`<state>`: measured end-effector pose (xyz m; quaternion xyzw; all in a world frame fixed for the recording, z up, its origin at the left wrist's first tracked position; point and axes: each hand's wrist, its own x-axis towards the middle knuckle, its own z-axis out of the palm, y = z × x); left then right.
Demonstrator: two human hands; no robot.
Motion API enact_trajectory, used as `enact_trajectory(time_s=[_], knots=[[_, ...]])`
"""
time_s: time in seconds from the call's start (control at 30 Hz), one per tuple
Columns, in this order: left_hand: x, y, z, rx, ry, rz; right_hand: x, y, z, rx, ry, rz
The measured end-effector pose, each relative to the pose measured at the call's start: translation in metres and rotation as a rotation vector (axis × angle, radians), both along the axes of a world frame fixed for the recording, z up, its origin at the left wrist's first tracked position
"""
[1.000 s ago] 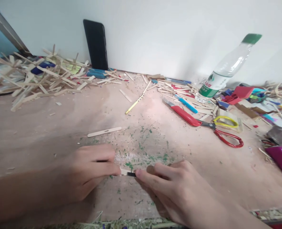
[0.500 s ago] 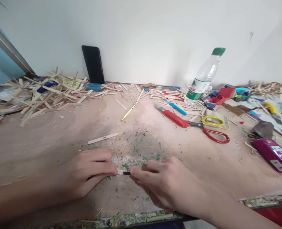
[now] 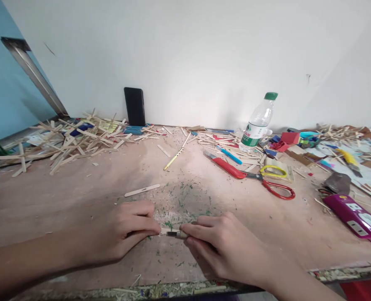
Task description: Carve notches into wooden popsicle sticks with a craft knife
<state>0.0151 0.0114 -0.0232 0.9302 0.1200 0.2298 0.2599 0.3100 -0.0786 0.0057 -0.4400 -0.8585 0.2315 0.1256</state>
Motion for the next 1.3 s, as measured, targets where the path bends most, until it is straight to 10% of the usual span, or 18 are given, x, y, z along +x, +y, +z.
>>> enact_trajectory(time_s=[1.3], knots=[[0.003,0.004,-0.007,-0.148,-0.016,0.005,0.002,0.009,-0.012,0.101,0.049,0.039]])
